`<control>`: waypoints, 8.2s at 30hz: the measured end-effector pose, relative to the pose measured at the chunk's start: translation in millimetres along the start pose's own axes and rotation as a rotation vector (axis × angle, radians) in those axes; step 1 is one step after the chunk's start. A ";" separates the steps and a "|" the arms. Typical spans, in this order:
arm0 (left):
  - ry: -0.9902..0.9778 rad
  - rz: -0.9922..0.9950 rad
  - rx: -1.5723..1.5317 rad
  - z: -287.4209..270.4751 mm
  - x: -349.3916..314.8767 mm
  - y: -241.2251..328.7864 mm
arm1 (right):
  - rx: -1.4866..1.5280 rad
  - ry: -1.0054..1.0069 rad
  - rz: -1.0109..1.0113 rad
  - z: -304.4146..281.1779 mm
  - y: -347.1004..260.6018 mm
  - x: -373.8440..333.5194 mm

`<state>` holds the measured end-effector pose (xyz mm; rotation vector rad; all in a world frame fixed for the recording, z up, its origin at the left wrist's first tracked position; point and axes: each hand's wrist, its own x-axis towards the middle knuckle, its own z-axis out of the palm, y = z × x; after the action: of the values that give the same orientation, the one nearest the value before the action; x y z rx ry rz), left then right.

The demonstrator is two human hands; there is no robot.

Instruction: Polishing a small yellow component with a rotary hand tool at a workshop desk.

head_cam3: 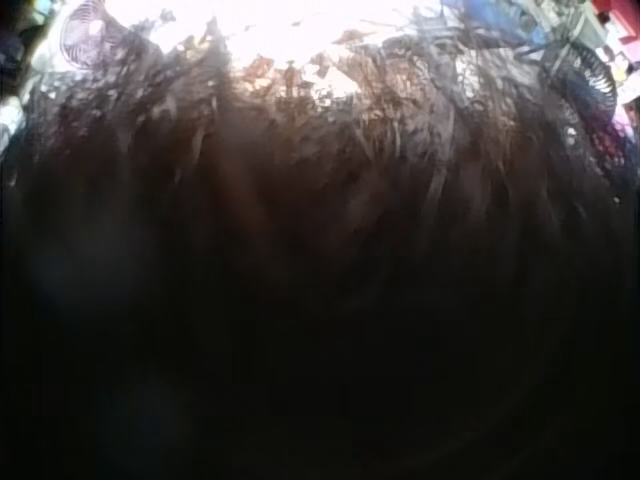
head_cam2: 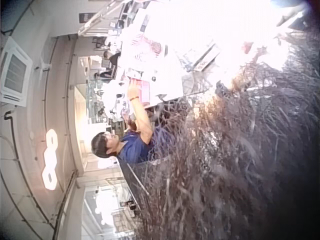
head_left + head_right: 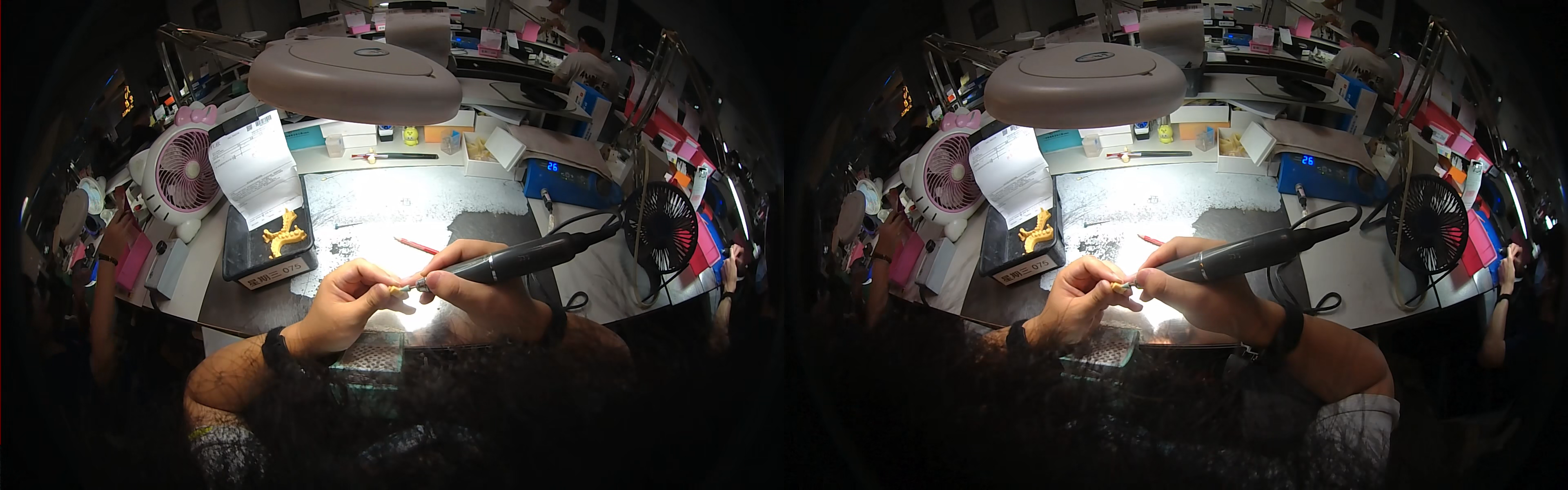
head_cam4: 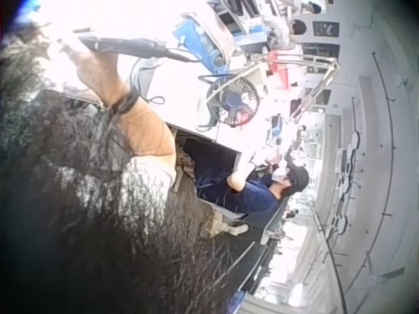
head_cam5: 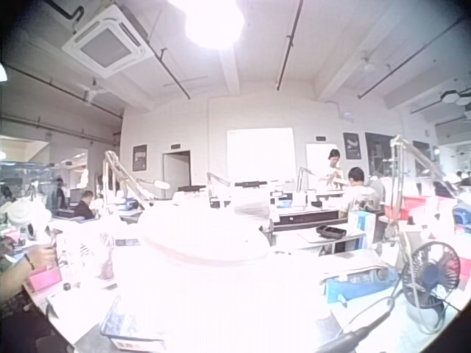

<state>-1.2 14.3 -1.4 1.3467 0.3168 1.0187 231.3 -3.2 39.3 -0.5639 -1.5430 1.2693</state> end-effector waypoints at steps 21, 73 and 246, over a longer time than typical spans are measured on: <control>-0.002 0.001 0.012 0.8 0.9 0.3 | -0.028 -0.016 -0.062 -3.1 4.8 0.8; -0.005 -0.009 -0.014 -3.3 -0.4 -2.9 | 0.016 0.001 0.016 0.0 -2.3 0.1; -0.025 0.328 0.672 -0.5 7.1 6.0 | -0.311 -0.022 -0.150 11.3 13.0 1.6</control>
<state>-0.1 19.4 6.4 2.0651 0.4530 1.2208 217.5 -2.4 28.8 -0.6191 -1.7811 0.9307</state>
